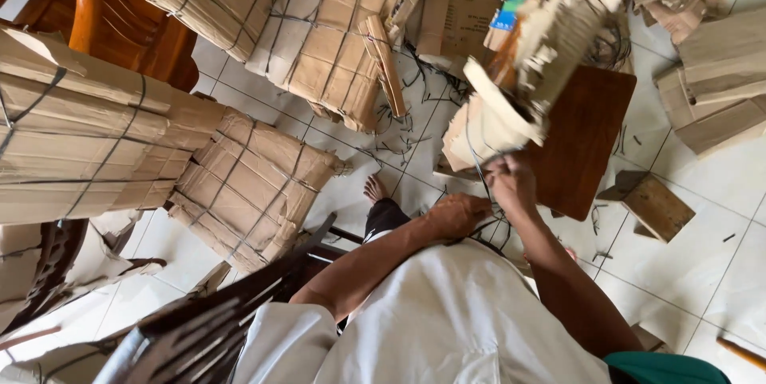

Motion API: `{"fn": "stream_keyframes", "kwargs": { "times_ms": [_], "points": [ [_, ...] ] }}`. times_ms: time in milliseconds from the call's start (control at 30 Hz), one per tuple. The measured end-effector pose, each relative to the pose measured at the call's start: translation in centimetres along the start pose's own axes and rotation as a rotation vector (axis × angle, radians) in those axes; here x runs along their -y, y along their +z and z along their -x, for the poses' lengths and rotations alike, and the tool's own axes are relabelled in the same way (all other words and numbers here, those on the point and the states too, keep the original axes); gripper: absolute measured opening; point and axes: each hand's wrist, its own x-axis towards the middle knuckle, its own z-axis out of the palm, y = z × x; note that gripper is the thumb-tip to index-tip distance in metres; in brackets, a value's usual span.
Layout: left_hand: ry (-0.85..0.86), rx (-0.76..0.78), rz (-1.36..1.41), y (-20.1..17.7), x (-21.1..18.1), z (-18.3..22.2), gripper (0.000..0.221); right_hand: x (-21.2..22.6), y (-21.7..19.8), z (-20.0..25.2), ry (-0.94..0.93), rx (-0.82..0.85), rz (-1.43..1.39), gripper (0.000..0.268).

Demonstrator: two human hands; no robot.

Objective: The person ties bundles of flattened cardboard using black plastic strapping. They wrap the strap around the bundle, pull it tight, and tie it off by hand. The person repeats this process on several bundles placed on a wooden table.

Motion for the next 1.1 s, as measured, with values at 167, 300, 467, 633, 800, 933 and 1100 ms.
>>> {"fn": "stream_keyframes", "kwargs": {
  "times_ms": [167, 300, 467, 633, 800, 933, 1100],
  "points": [
    [0.018, 0.07, -0.228, -0.3, -2.5, -0.3, 0.049, 9.0, -3.3, 5.9, 0.008, 0.169, -0.327, 0.022],
    [-0.231, -0.141, 0.136, 0.9, -4.4, 0.5, 0.045, 6.9, -3.1, 4.1, 0.009, 0.281, -0.371, 0.015],
    [-0.407, -0.507, 0.456, 0.2, -3.0, 1.3, 0.041, 5.1, -3.6, 3.6, -0.2, 0.273, -0.184, 0.026],
    [-0.271, -0.727, 0.485, -4.0, -6.0, -1.4, 0.097, 5.0, -3.7, 3.3, -0.358, 0.226, 0.092, 0.03],
    [-0.229, -0.941, 0.349, -0.3, 0.1, -8.6, 0.056, 3.1, -3.2, 2.3, -0.488, 0.222, 0.295, 0.025],
    [-0.154, -0.963, 0.292, -0.7, 1.4, -9.3, 0.023, -0.2, -1.8, 0.4, -0.566, 0.199, 0.418, 0.013],
    [-0.157, -0.888, 0.204, -1.8, 0.8, -8.7, 0.03, -2.7, -1.8, -1.2, -0.609, 0.287, 0.301, 0.022]
  ]
}}
